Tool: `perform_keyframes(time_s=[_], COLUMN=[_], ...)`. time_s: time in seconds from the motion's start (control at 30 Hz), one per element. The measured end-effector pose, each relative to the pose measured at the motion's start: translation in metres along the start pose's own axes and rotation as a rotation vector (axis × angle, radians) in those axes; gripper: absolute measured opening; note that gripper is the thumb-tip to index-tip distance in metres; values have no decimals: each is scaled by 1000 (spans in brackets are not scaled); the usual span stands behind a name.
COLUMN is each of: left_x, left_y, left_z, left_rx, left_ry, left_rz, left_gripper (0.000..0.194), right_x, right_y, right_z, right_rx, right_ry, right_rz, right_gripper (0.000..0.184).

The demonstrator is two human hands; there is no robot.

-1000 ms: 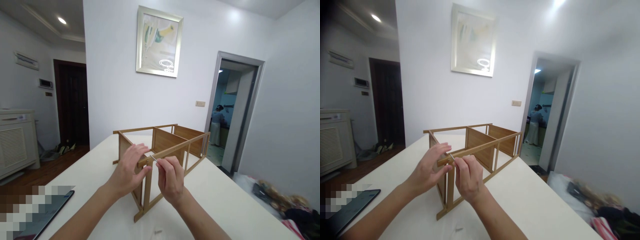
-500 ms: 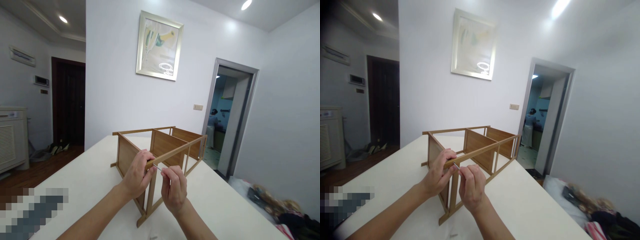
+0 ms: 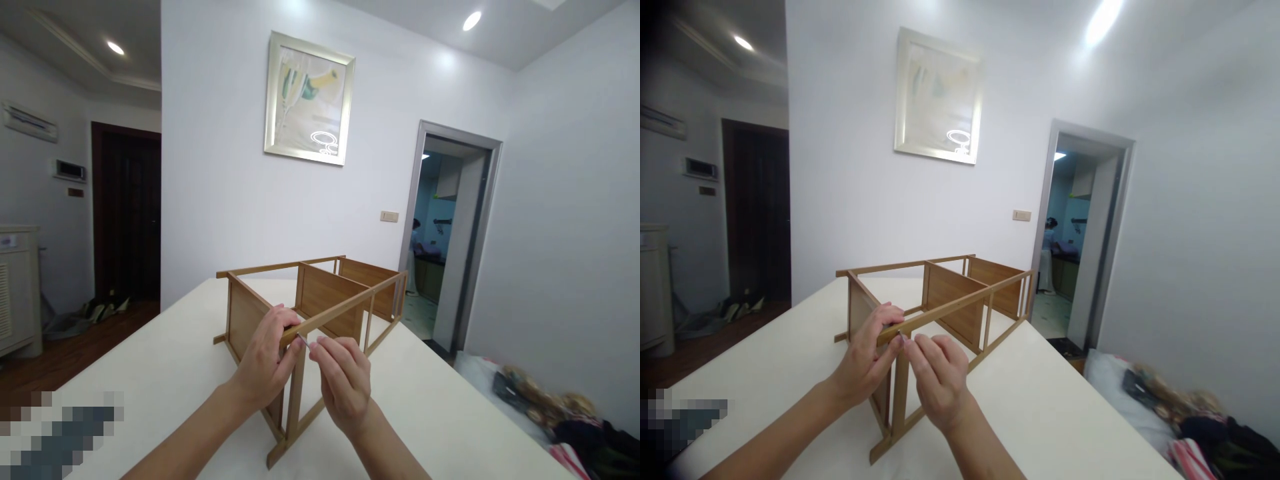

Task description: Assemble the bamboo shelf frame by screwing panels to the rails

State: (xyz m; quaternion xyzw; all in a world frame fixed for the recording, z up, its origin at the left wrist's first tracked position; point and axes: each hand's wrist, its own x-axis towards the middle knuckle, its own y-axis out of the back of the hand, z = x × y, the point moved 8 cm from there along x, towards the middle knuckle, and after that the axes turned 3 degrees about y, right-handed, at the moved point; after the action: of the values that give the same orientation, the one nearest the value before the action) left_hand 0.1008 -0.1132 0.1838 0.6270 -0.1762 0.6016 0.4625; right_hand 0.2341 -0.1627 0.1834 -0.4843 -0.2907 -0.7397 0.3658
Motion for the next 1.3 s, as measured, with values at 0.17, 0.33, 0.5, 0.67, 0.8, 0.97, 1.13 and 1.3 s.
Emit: perform_keyframes(time_s=[0.17, 0.33, 0.5, 0.67, 0.8, 0.97, 1.13, 1.3], left_x=[-1, -1, 0, -1, 0, 0, 0, -1], left_y=[-1, -1, -1, -1, 0, 0, 0, 1], left_z=[-2, -2, -1, -1, -1, 0, 0, 0], left_rx=[-4, -16, -18, -5, 5, 18, 15, 16], left_ry=[13, 27, 30, 31, 23, 21, 23, 14], left_rz=[-4, -17, -16, -17, -7, -5, -9, -2], left_gripper=[24, 23, 22, 23, 23, 22, 22, 23], right_x=[-2, 0, 1, -4, -7, -4, -2, -5], right_y=[7, 7, 7, 6, 5, 7, 8, 4], right_z=[9, 7, 10, 13, 14, 10, 8, 10], right_rx=[-45, 0, 116, 150, 159, 93, 54, 86], right_ry=[-110, -102, -133, -129, -109, -72, -83, -143], right_rz=[65, 64, 24, 33, 36, 26, 21, 9], right_gripper=[35, 47, 49, 48, 48, 45, 47, 44])
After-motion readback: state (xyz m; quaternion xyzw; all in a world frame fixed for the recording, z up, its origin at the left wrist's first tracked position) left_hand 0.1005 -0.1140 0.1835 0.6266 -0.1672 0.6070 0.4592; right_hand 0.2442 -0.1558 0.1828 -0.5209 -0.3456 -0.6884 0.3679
